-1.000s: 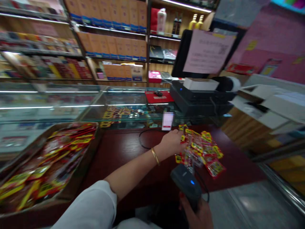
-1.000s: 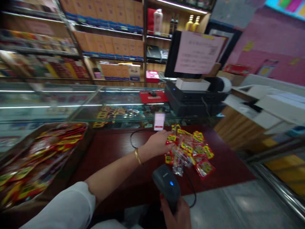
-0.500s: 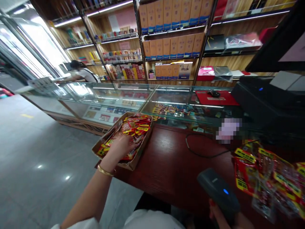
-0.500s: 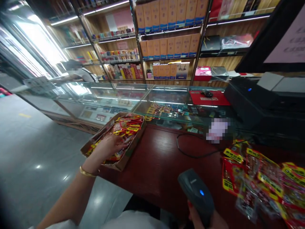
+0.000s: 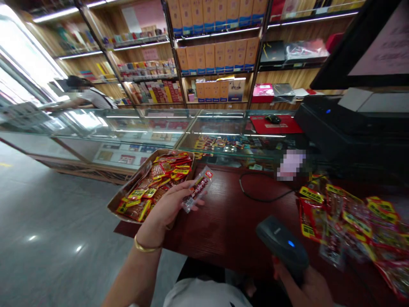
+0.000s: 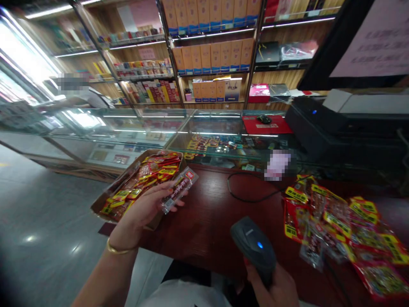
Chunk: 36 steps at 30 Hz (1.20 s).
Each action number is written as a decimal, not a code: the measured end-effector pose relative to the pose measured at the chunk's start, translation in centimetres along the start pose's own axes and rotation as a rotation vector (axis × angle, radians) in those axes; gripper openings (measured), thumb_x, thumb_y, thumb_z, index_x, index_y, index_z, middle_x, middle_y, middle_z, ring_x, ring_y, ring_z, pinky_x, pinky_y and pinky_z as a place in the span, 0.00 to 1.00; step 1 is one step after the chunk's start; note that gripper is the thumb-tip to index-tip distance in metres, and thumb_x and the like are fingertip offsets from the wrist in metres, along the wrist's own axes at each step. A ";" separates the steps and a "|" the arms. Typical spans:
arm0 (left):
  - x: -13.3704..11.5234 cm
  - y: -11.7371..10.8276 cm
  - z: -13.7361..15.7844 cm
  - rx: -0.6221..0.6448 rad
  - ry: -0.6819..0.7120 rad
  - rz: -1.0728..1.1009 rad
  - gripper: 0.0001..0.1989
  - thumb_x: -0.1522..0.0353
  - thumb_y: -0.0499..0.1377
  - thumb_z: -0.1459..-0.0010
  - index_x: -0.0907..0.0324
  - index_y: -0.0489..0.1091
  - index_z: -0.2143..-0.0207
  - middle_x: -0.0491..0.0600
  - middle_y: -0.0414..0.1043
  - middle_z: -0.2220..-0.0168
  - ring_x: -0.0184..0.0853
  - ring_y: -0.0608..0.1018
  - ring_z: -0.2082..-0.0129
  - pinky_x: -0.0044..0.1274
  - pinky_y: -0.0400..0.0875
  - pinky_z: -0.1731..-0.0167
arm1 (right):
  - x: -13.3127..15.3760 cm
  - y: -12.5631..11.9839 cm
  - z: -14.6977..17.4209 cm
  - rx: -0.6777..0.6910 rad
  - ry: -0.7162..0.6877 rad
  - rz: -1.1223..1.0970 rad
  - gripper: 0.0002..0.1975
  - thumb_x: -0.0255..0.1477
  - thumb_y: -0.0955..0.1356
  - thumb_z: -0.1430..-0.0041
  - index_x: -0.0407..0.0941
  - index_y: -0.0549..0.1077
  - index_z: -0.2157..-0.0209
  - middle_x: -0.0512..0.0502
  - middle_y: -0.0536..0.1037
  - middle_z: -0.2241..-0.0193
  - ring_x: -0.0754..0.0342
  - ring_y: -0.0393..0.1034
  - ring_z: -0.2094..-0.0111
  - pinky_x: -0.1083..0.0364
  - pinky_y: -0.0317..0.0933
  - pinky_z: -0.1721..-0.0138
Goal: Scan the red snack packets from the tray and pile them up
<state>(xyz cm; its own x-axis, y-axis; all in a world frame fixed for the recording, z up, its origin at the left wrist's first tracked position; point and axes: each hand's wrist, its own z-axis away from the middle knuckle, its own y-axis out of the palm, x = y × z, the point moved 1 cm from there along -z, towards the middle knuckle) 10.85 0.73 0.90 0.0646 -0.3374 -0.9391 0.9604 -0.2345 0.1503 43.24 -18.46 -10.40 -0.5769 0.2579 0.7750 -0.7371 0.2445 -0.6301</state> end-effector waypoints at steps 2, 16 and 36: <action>1.1 2.2 -1.0 0.085 -0.054 0.071 0.24 0.67 0.64 0.44 0.64 0.73 0.45 0.60 0.80 0.51 0.43 0.84 0.64 0.27 0.78 0.69 | 1.1 -0.3 0.1 -0.010 -0.039 -0.010 0.29 0.60 0.67 0.45 0.49 0.79 0.76 0.43 0.84 0.77 0.43 0.79 0.74 0.51 0.73 0.67; 5.4 6.3 -4.7 0.151 -0.172 -0.029 0.20 0.72 0.61 0.42 0.60 0.78 0.47 0.54 0.82 0.57 0.38 0.82 0.60 0.23 0.77 0.67 | 4.6 1.4 0.9 0.114 -0.131 -0.120 0.14 0.39 0.68 0.41 0.45 0.82 0.63 0.40 0.86 0.64 0.41 0.81 0.61 0.47 0.71 0.53; 7.1 10.7 -6.1 0.294 -0.171 -0.108 0.25 0.63 0.65 0.42 0.60 0.74 0.42 0.58 0.79 0.49 0.44 0.82 0.54 0.28 0.78 0.62 | 3.1 -0.3 1.0 0.156 -0.089 -0.053 0.23 0.38 0.64 0.37 0.39 0.78 0.48 0.34 0.84 0.57 0.38 0.80 0.54 0.43 0.70 0.48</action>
<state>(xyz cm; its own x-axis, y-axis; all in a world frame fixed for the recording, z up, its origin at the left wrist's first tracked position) 23.28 1.39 -6.06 -0.1031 -0.4386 -0.8928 0.8383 -0.5214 0.1593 41.32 -18.65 -7.76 -0.5599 0.1628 0.8124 -0.8087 0.1059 -0.5786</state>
